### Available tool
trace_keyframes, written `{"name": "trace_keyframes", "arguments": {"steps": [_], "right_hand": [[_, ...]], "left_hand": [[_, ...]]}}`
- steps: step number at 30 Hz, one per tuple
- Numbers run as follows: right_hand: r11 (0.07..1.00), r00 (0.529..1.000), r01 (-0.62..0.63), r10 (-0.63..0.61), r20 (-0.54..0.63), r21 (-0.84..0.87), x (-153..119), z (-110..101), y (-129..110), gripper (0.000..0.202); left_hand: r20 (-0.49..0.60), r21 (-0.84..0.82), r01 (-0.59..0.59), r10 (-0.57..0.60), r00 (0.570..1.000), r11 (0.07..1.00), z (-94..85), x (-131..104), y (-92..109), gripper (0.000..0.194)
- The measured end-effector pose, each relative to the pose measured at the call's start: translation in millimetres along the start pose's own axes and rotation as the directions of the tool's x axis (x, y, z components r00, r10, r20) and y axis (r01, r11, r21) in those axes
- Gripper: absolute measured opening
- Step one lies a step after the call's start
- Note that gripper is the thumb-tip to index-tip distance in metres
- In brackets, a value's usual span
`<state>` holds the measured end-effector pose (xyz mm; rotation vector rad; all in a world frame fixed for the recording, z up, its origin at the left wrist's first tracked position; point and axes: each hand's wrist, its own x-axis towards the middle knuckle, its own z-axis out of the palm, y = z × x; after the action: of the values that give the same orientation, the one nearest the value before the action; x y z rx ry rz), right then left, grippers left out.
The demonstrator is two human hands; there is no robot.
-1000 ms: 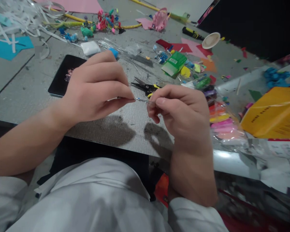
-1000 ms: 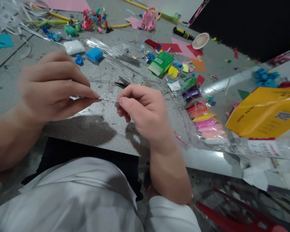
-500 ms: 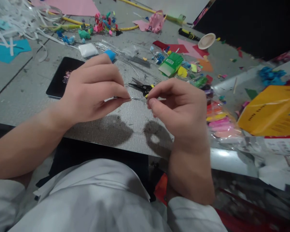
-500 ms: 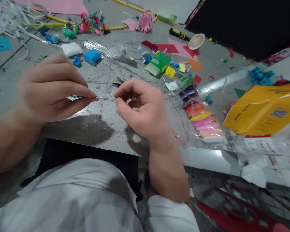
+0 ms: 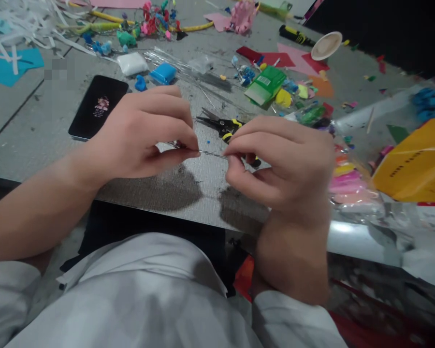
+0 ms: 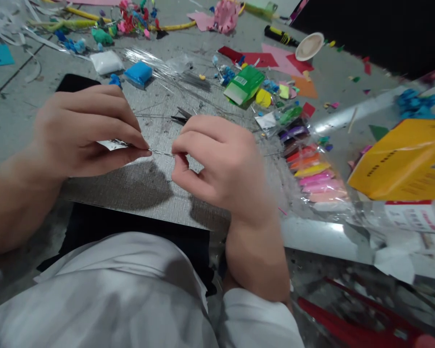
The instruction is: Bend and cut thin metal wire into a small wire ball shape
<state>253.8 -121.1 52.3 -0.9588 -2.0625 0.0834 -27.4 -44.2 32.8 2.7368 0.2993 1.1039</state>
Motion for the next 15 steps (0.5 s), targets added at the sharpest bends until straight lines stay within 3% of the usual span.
{"name": "trace_keyframes", "arguments": {"steps": [7, 15], "right_hand": [[0.988, 0.983, -0.150, 0.147, -0.110, -0.027, -2.7, 16.3, -7.4, 0.024], [0.992, 0.960, -0.130, 0.127, -0.250, 0.007, -0.9, 21.6, -3.0, 0.028]], "left_hand": [[0.009, 0.030, 0.029, -0.029, 1.000, 0.999, -0.1, -1.2, -1.5, 0.022], [-0.043, 0.072, 0.069, -0.066, 0.997, 0.995, 2.0, -0.7, 0.5, 0.022]]}}
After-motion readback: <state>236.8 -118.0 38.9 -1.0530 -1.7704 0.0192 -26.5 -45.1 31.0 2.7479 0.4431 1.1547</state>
